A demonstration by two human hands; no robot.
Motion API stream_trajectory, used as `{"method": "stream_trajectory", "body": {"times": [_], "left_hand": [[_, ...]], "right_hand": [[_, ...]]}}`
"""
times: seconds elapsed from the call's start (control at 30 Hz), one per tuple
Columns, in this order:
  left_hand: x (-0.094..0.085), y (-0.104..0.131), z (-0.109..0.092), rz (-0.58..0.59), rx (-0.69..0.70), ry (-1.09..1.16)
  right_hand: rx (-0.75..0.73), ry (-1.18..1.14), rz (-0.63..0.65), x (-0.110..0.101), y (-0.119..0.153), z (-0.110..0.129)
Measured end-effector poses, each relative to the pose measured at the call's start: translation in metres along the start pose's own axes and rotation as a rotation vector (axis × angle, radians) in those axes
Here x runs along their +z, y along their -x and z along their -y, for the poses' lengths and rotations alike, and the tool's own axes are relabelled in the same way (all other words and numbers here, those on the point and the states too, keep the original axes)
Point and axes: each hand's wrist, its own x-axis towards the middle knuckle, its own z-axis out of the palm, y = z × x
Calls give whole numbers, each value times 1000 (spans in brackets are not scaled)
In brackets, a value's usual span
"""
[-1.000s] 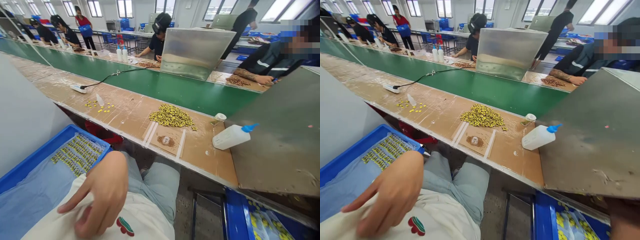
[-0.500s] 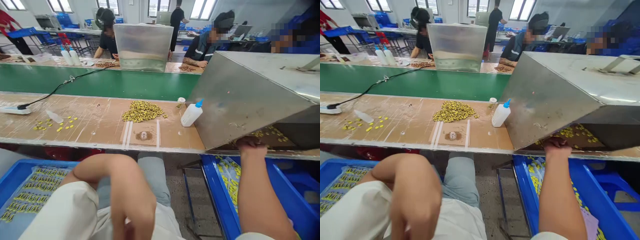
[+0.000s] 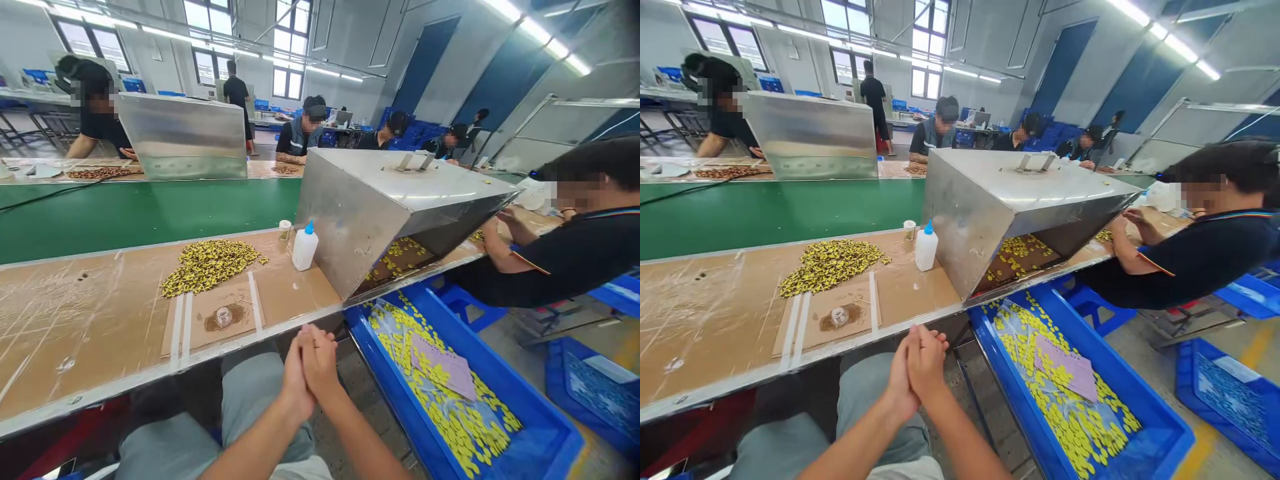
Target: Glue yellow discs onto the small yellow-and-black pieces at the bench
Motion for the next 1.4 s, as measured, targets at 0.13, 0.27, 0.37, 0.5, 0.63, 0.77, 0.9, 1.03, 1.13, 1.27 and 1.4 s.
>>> {"method": "stream_trajectory", "body": {"times": [0.13,0.27,0.37,0.5,0.63,0.77,0.9,1.03,1.13,1.27,1.4], "left_hand": [[-12,5,-19,-66,79,178],[-18,11,-49,-78,178,250],[-17,22,-72,-85,268,291],[-17,40,-99,84,338,338],[-21,56,-114,192,351,318],[-28,65,-118,236,382,258],[-35,69,-119,199,410,260],[-39,68,-118,95,369,368],[-43,62,-117,12,354,465],[-53,55,-115,-6,374,409],[-62,58,-112,102,336,214]], "right_hand": [[-152,197,126,24,4,5],[-267,58,171,39,2,20],[-230,-242,116,48,2,32],[-157,-506,-52,54,2,41],[-306,-238,17,49,2,43],[-504,-4,203,45,3,47],[-459,-42,306,49,7,50],[-266,-162,346,54,13,51],[37,-373,319,55,13,49],[425,-703,340,54,6,43],[635,-850,366,56,0,38]]}}
